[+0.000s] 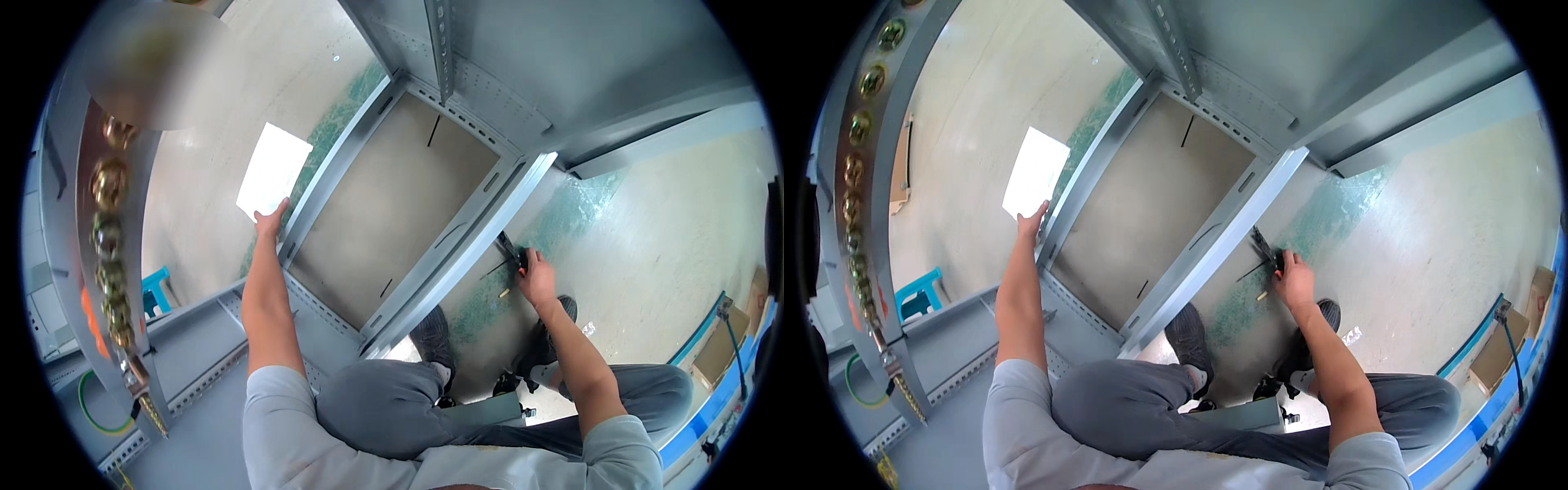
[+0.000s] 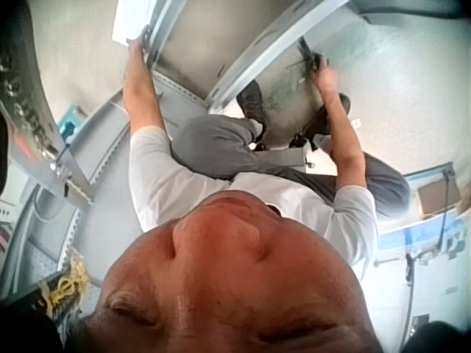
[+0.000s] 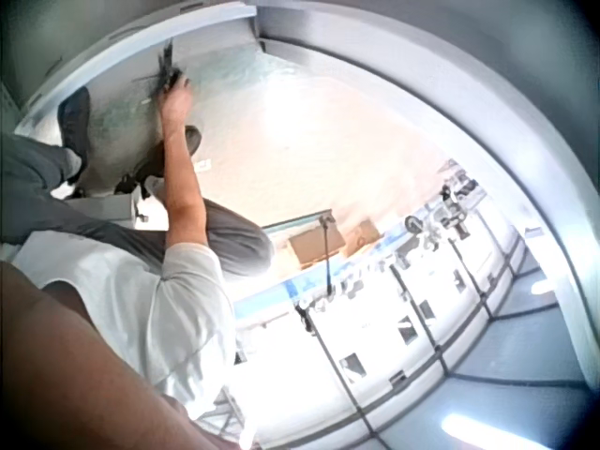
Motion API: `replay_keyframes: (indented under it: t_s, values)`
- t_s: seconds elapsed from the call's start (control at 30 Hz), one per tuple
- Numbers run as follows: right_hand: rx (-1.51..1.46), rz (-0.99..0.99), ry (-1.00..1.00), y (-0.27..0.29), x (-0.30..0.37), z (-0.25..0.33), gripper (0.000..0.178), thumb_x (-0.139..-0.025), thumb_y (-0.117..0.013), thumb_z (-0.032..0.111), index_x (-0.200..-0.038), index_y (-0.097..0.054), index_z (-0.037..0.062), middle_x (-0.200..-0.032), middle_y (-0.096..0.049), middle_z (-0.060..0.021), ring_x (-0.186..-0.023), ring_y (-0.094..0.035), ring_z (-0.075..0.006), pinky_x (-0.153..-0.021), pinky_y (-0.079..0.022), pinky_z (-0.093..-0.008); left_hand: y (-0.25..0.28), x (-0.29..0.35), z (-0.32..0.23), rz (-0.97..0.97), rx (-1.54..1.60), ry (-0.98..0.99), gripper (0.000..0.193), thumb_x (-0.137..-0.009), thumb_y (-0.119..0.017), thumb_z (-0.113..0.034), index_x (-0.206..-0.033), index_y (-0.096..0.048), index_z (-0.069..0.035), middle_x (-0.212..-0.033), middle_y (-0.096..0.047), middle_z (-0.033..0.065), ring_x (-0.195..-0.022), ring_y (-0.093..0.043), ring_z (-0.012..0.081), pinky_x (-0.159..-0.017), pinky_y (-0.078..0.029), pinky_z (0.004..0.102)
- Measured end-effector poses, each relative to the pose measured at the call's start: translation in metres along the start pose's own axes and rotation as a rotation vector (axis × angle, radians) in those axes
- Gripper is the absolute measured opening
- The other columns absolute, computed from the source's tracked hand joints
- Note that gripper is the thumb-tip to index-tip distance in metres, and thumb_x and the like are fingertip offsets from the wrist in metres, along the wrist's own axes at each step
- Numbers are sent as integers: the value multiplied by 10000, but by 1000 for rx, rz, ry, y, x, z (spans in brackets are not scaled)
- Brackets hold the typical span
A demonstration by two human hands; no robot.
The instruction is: The person sits on the floor and works on an open electrical panel, using pliers to strip and cut wires, then inserting and securing them into terminal blocks. The person repeatedly handles black and yellow wires, organizing and connecting them within the panel.
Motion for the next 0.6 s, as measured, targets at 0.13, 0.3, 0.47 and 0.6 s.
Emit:
replay_keyframes:
  t_s: [0.13,0.3,0.47,0.6]
  values:
    - [-22,-4,21,4,0,3,492,-755,-739,102,-1204,-547,47,-1023,-629,-201,-941,-631,-431,-793,-536,-507,-25,3,-19,100,-3,-52,1330,-608,-811,-741,-1535,-288,56,-1459,-492,308,-1361,-489,428,-1122,-414,473]
    - [-79,-34,-28,-3,-1,-7,524,-728,-707,80,-1221,-535,29,-1080,-618,-236,-935,-621,-463,-780,-527,-529,-25,70,-137,197,-427,-181,1138,-676,-720,-778,-1447,-485,25,-1362,-578,307,-1301,-543,436,-1035,-481,494]
    - [-58,-17,15,-1,-5,-3,529,-728,-705,76,-1225,-530,35,-1084,-616,-234,-932,-620,-463,-772,-525,-530,-34,43,-166,-17,-422,-307,1099,-692,-741,-729,-1515,-426,-72,-1372,-529,345,-1338,-500,439,-1008,-504,506]
    - [-38,-13,-9,-4,-2,-7,534,-729,-701,77,-1234,-526,47,-1089,-617,-228,-925,-622,-464,-770,-527,-527,-61,51,-196,112,-489,-281,1143,-699,-749,-702,-1556,-330,-73,-1383,-502,368,-1279,-556,439,-998,-515,489]
Point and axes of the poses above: each hand's wrist, its own x-axis away from the middle knuckle, its own y-axis out of the back of the hand, z = x × y, the point moved 7 cm from there along -x, towards the middle knuckle
